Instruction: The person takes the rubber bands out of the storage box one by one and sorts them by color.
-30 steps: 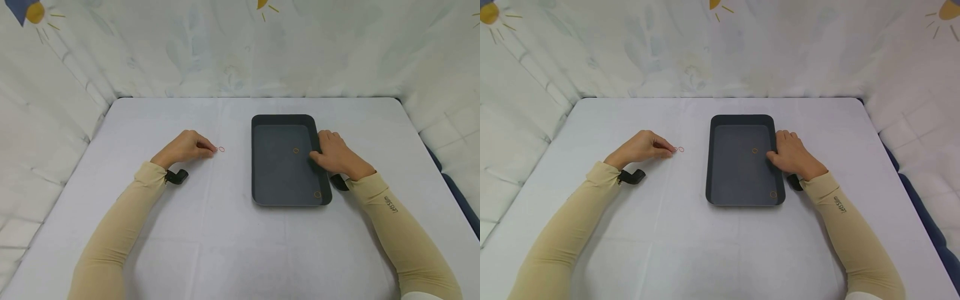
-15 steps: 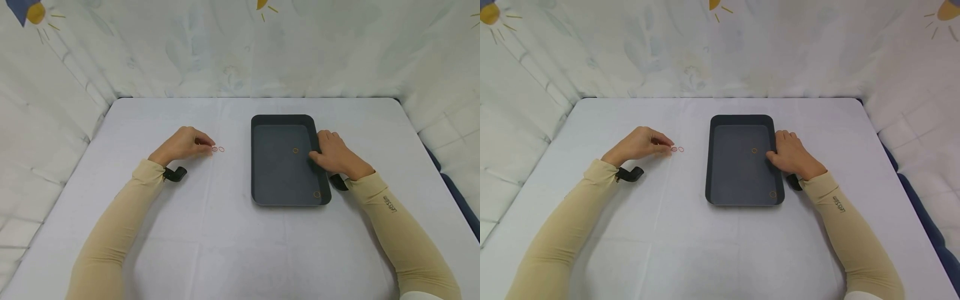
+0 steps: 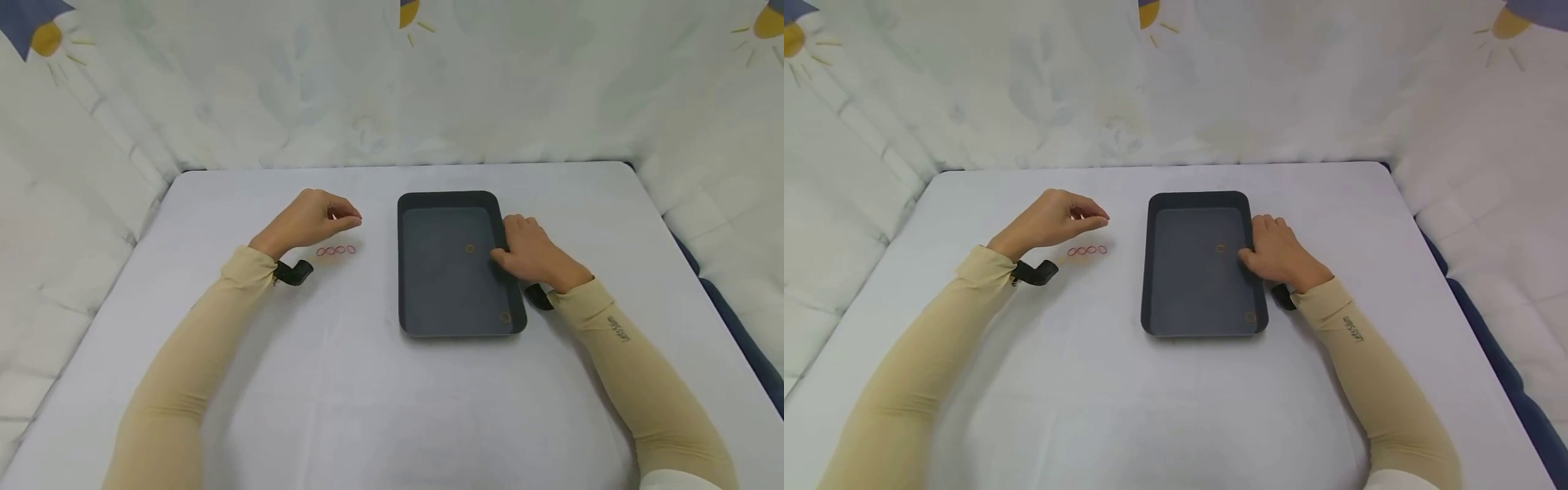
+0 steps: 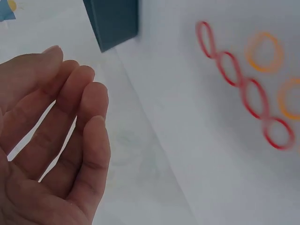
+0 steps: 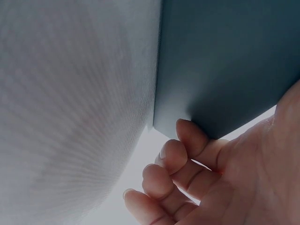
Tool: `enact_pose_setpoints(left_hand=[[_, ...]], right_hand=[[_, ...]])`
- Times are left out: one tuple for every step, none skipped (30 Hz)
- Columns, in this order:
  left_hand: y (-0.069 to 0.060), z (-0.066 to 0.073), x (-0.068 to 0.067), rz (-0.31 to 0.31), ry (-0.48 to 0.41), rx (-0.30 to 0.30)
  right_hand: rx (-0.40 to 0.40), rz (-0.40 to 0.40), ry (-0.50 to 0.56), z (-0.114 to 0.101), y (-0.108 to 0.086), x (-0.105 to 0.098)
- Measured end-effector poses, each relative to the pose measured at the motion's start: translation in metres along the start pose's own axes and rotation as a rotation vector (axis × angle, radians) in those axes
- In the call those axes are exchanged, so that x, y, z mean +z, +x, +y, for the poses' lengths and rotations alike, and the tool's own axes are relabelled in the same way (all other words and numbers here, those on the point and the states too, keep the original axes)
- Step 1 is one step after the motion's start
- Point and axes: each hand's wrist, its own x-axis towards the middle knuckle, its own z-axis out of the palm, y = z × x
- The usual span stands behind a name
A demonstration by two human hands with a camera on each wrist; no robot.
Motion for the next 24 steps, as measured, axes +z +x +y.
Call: enact_pose_setpoints(left_hand=[[0.002, 0.003, -0.001, 0.001, 0.001, 0.01], [0.005, 0.007, -0.001, 0.001, 0.002, 0.022], [0.008, 0.01, -0.001, 0.002, 0.002, 0.033], [0.011, 0.014, -0.001, 0.003, 0.002, 0.044], [0.014, 0.017, -0.001, 0.004, 0.003, 0.056], [0.017, 0.021, -0.001, 0.005, 0.0, 0.067], [0.02, 0.025, -0.001, 0.006, 0.0, 0.077], [0.023, 0.029, 0.0, 0.007, -0.001, 0.091], [0.026, 0.033, 0.0, 0.006, -0.005, 0.103], [0.029, 0.037, 0.001, 0.003, -0.008, 0.113], [0.031, 0.041, 0.002, -0.002, -0.013, 0.124], [0.034, 0.045, 0.003, -0.007, -0.018, 0.135], [0.037, 0.048, 0.004, -0.011, -0.019, 0.146], [0.039, 0.051, 0.005, -0.015, -0.021, 0.159], [0.041, 0.055, 0.006, -0.018, -0.023, 0.167], [0.043, 0.058, 0.007, -0.02, -0.022, 0.177], [0.046, 0.062, 0.008, -0.022, -0.021, 0.19], [0.048, 0.065, 0.009, -0.022, -0.018, 0.2], [0.049, 0.069, 0.009, -0.022, -0.016, 0.207], [0.051, 0.072, 0.01, -0.022, -0.016, 0.218], [0.053, 0.075, 0.011, -0.022, -0.018, 0.225], [0.054, 0.078, 0.012, -0.022, -0.02, 0.234], [0.055, 0.081, 0.013, -0.023, -0.028, 0.24], [0.057, 0.084, 0.015, -0.024, -0.034, 0.246]], right_hand=[[0.0, 0.003, 0.0, -0.001, 0.001, 0.001], [-0.001, 0.004, -0.001, -0.002, 0.002, 0.001], [-0.003, 0.006, -0.003, -0.003, 0.002, 0.001], [-0.003, 0.008, -0.003, -0.004, 0.003, 0.001], [-0.003, 0.01, -0.004, -0.004, 0.003, 0.001], [-0.002, 0.01, -0.004, -0.004, 0.004, 0.001], [-0.002, 0.01, -0.004, -0.005, 0.004, 0.001], [-0.003, 0.011, -0.003, -0.005, 0.004, 0.001], [-0.003, 0.011, -0.003, -0.006, 0.004, 0.001], [-0.002, 0.01, -0.001, -0.006, 0.004, 0.001], [-0.002, 0.009, 0.0, -0.006, 0.004, 0.001], [-0.001, 0.008, 0.003, -0.007, 0.004, 0.001], [0.0, 0.009, 0.004, -0.007, 0.004, 0.001], [-0.001, 0.01, 0.002, -0.008, 0.005, 0.002], [-0.002, 0.009, 0.0, -0.008, 0.005, 0.002], [-0.002, 0.01, 0.001, -0.009, 0.005, 0.002], [-0.002, 0.01, -0.001, -0.009, 0.005, 0.002], [-0.003, 0.012, -0.002, -0.01, 0.005, 0.002], [-0.005, 0.014, -0.004, -0.01, 0.005, 0.002], [-0.007, 0.015, -0.005, -0.01, 0.005, 0.002], [-0.008, 0.016, -0.004, -0.011, 0.005, 0.002], [-0.009, 0.017, -0.003, -0.011, 0.005, 0.002], [-0.009, 0.018, -0.004, -0.011, 0.005, 0.002], [-0.009, 0.017, -0.003, -0.012, 0.005, 0.003]])
